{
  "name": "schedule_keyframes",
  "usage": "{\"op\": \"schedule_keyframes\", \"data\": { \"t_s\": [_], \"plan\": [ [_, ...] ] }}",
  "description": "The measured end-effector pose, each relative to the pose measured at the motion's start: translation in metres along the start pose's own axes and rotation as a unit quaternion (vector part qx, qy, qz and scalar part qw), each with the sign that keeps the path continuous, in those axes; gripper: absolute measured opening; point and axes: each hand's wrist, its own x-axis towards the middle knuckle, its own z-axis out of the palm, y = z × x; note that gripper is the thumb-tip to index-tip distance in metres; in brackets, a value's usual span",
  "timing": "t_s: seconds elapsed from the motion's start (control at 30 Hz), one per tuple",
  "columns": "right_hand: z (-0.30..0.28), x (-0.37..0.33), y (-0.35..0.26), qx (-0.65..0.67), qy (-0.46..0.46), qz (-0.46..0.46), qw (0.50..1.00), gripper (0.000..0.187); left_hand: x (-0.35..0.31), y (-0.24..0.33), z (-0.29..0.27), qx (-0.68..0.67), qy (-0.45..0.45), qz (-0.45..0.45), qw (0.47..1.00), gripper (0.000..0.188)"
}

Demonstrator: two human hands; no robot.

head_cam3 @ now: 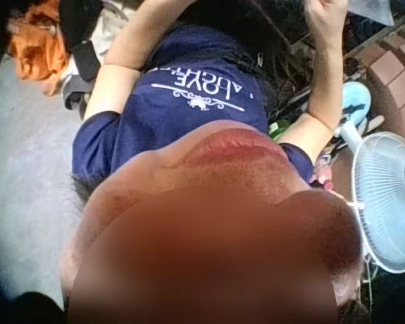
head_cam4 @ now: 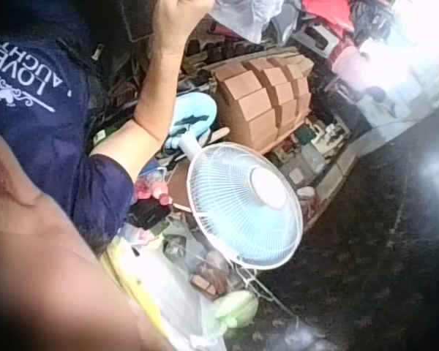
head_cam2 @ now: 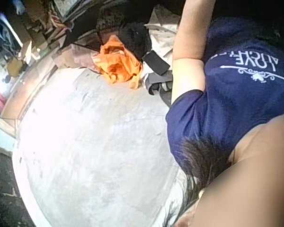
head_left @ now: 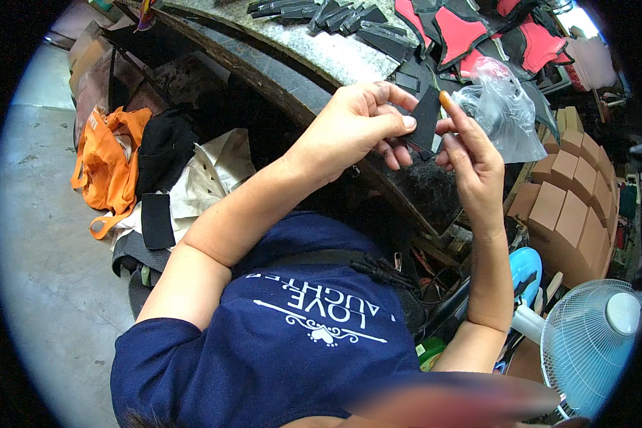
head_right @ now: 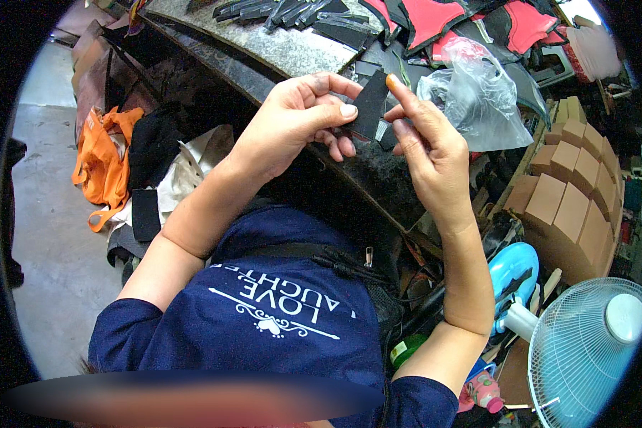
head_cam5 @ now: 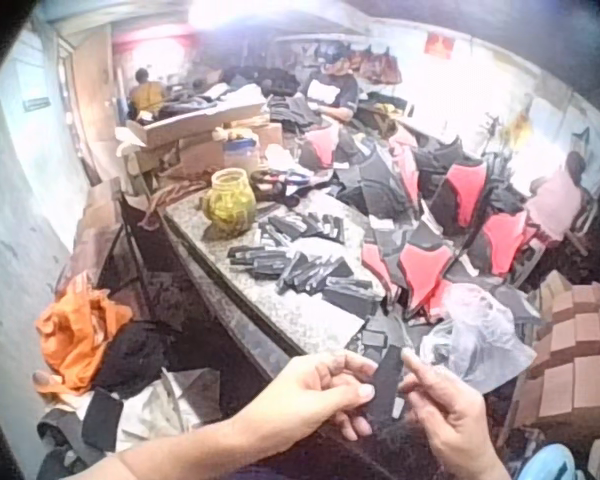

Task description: The person repeatedly picks up small black fabric pieces from a table, applies a yellow substance from a jar to the edges, and places them back down. The person handles the pieces one at a time in a repetitive cycle.

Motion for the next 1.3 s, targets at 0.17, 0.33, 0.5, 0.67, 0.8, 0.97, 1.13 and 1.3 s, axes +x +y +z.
{"op": "schedule_keyframes", "data": {
  "t_s": [0.17,0.33,0.5,0.67,0.8,0.97,1.13,1.3],
  "plan": [
    [-0.005,0.004,-0.001,-0.276,0.056,-0.169,0.944,0.042,-0.002,0.001,-0.002,0.007,0.007,0.007,1.000,0.029],
    [-0.005,0.008,-0.004,-0.291,0.073,-0.198,0.933,0.042,-0.003,0.003,0.001,0.034,-0.016,0.018,0.999,0.030],
    [-0.005,0.010,-0.001,-0.240,0.053,-0.171,0.954,0.042,-0.005,0.005,0.002,0.039,-0.023,0.038,0.998,0.031],
    [-0.008,0.007,-0.005,-0.146,0.003,-0.146,0.978,0.041,-0.002,0.006,0.001,0.027,-0.003,0.042,0.999,0.031],
    [-0.007,0.002,-0.010,-0.280,0.009,-0.200,0.939,0.047,0.003,0.005,-0.002,0.014,0.010,0.055,0.998,0.034],
    [-0.008,-0.009,-0.013,-0.460,0.024,-0.303,0.834,0.049,0.006,0.001,-0.006,0.001,0.012,0.059,0.998,0.030],
    [0.003,-0.008,-0.004,-0.193,0.045,-0.228,0.953,0.049,0.009,0.000,0.001,-0.065,0.040,0.070,0.995,0.025],
    [0.015,0.004,-0.010,0.151,0.046,0.002,0.987,0.072,0.007,-0.005,0.013,-0.076,0.046,0.060,0.994,0.019]
  ]
}}
